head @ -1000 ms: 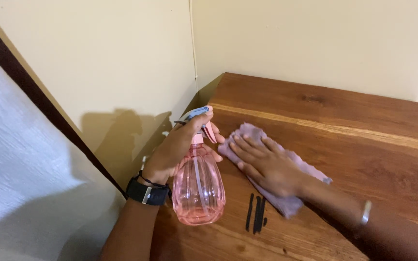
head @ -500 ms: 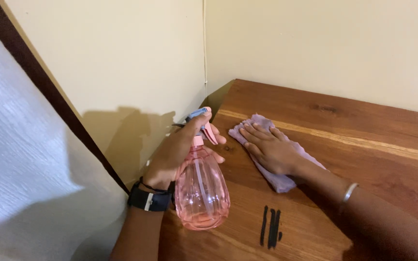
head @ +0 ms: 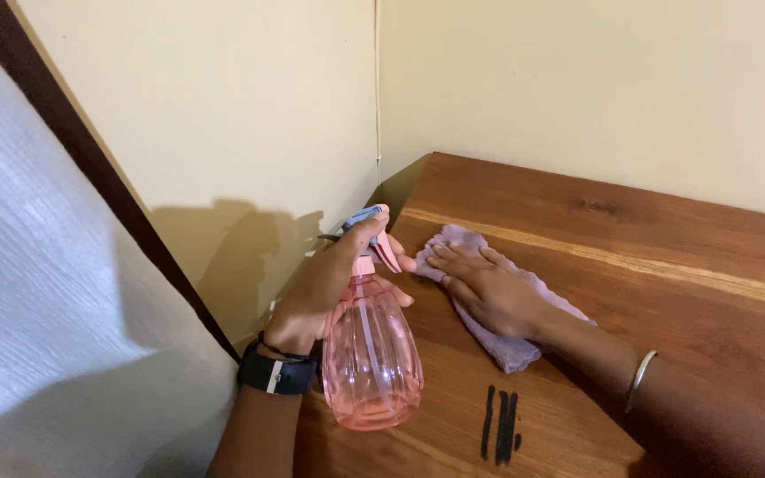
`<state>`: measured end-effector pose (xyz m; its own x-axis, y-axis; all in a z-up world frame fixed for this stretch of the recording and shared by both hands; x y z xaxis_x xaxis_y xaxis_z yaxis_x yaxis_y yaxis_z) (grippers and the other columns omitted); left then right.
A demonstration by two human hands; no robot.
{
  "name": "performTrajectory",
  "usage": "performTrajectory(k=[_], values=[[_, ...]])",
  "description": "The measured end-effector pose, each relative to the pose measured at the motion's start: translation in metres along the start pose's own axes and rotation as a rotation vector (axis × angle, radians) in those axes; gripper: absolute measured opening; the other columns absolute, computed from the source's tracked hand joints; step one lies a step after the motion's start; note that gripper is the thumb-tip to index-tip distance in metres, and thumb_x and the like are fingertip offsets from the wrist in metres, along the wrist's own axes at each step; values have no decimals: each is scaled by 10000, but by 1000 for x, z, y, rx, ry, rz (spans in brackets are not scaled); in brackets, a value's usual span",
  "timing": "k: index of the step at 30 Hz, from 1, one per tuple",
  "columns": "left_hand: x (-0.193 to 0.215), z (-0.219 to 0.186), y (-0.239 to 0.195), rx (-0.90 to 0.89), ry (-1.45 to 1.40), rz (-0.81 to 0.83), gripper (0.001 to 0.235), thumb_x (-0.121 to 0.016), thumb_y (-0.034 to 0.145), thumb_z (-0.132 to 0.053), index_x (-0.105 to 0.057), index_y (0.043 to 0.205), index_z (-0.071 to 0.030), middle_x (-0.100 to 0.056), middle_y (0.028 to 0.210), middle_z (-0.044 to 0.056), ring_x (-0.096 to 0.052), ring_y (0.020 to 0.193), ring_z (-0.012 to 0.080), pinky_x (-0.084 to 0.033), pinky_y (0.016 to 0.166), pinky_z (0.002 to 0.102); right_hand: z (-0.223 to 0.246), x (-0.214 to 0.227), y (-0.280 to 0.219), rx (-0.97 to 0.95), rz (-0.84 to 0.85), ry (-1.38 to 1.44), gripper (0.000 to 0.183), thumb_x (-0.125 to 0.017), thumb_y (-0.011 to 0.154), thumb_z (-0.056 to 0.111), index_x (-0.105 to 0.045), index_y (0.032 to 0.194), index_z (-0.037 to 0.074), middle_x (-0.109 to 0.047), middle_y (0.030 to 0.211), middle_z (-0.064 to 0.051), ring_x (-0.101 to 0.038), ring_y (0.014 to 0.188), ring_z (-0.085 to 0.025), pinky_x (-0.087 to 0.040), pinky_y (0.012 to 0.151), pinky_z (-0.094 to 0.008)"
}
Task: Wiping a wooden desk using a spray bottle and a microfiber cloth.
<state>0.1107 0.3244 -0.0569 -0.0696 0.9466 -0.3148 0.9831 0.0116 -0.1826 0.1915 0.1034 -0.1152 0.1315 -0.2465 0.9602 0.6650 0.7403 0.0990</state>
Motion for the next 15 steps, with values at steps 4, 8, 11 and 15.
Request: performTrajectory(k=[4,8,11,15], values=[[1,-4,-2,27,-21,12,569,-640,893,-528,-660,956,38,-732,906,250,-729,611,398,-646,537,465,-19,-7,20,-143,28,-25,488,-363,1080,355,-473,1535,220,-414,1638,-37,-328,1528,-312,-240,1204,-642],[5,0,3,35,-38,17,580,-644,894,-544,-664,949,33,-735,878,243,-728,607,390,-649,540,459,-23,-12,48,-172,40,-54,510,-338,1086,358,-430,1568,218,-375,1659,-50,-298,1544,-318,-212,1210,-655],[5,0,2,36,-13,20,571,-629,896,-562,-655,939,7,-730,848,217,-729,588,357,-642,518,425,-24,-21,69,-180,22,-101,499,-354,1084,368,-452,1556,241,-377,1659,-32,-313,1539,-317,-225,1204,-658],[10,5,8,30,-15,17,628,-641,874,-573,-646,973,47,-729,894,269,-732,626,419,-635,543,490,-10,-14,65,-171,53,-98,485,-345,1083,385,-454,1551,319,-354,1673,19,-290,1552,-289,-183,1227,-631]])
Point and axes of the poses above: each hand's wrist, its own y-axis towards the middle knuckle, its own x-axis out of the back of the hand, z = x × y, the point moved 2 cm from there along y, towards the middle knuckle
